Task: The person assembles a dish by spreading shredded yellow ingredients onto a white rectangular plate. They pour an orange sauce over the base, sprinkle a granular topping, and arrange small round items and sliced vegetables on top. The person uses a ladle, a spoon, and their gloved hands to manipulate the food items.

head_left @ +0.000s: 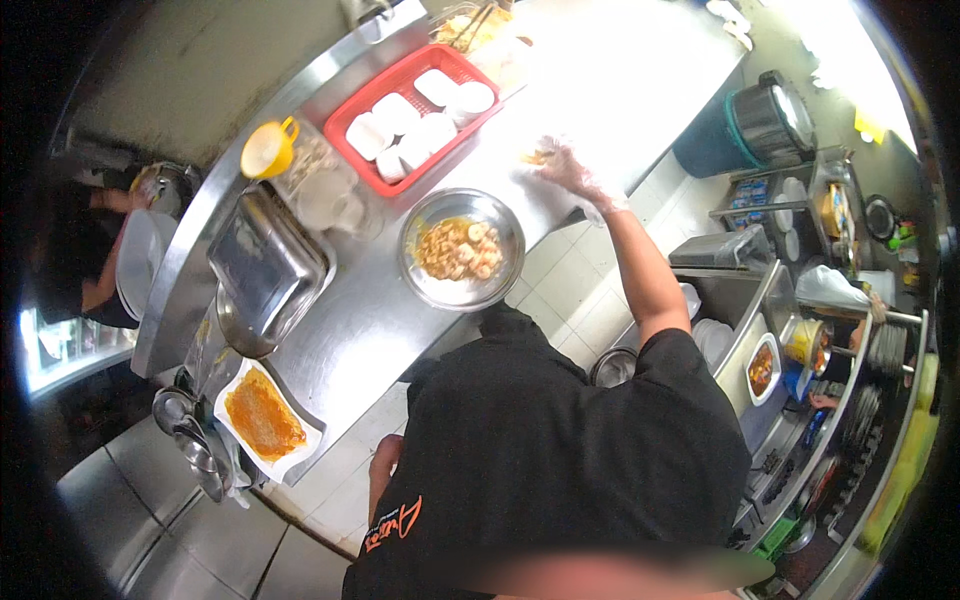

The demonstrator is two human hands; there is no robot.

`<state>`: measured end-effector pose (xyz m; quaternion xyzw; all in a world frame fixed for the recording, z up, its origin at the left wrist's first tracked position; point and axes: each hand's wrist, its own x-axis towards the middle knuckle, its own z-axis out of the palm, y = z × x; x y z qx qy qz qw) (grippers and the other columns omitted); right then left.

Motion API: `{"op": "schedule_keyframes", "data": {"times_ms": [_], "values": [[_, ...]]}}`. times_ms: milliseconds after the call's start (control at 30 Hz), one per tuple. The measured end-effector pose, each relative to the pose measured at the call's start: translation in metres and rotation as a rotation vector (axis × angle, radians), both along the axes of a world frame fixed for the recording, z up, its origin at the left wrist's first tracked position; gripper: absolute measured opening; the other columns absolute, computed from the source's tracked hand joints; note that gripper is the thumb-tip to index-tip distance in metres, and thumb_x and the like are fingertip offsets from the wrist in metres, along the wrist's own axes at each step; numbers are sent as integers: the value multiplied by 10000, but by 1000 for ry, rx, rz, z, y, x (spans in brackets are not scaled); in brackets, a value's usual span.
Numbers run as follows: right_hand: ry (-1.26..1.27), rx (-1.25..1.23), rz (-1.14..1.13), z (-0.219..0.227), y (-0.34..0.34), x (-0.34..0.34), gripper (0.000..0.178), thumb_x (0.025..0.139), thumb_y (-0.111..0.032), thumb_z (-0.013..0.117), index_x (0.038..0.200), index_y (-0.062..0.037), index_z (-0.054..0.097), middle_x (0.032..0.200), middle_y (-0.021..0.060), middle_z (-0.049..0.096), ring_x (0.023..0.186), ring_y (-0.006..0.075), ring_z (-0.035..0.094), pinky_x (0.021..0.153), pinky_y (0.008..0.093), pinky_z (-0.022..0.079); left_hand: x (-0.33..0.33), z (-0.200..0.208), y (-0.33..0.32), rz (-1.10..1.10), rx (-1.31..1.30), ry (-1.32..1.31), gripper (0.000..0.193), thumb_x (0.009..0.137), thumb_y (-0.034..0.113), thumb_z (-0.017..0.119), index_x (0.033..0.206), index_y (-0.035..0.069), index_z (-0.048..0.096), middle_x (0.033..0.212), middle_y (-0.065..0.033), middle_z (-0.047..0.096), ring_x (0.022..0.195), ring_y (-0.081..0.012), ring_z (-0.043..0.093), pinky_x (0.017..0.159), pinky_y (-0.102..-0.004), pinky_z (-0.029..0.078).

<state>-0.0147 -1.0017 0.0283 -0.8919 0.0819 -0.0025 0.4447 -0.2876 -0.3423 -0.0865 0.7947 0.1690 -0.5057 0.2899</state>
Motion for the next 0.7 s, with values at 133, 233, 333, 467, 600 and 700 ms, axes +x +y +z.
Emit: {"op": "schedule_keyframes", "data": {"times_ms": [133,233,333,467,600,700], "values": [[90,-355,-33,-43,-63,46,698,888,-256,751,1452,32,457,1387,240,568,1274,328,563,1084,409,447,45,64,-87,-44,68,-7,254,973,227,570,1063,23,692,891,-89,697,704,-191,649,594,-351,518],[29,-459,49,-65,-64,76,670,929,-293,697,1474,9,450,1353,214,594,1231,332,581,1058,406,462,43,49,-88,12,68,-13,277,983,255,570,1083,21,678,958,-129,707,845,-251,681,723,-390,545],[-33,-674,23,-114,-128,115,526,950,-282,674,1376,-11,528,1194,163,632,1073,297,609,950,397,495,54,40,-102,-180,125,48,354,998,305,551,1160,18,679,1194,-201,679,1153,-349,620,1014,-446,453],[100,249,-208,-115,-231,206,402,945,-262,689,1254,-24,594,1046,136,667,932,293,650,815,406,532,143,63,-143,-290,-90,-80,335,977,307,527,942,0,656,896,-160,685,782,-276,614,733,-459,482],[361,868,-312,-103,-211,246,468,961,-248,680,1303,32,524,1230,211,595,1058,348,646,836,464,562,132,96,-148,-32,-64,-111,311,947,321,565,1005,32,664,725,-68,616,621,-178,552,558,-360,458],[303,924,-142,-90,-192,222,534,1003,-215,606,1384,99,405,1312,276,540,1141,452,609,931,538,572,111,140,-167,116,-18,38,346,971,368,597,1107,52,643,904,-44,643,798,-151,596,670,-336,502]]}}
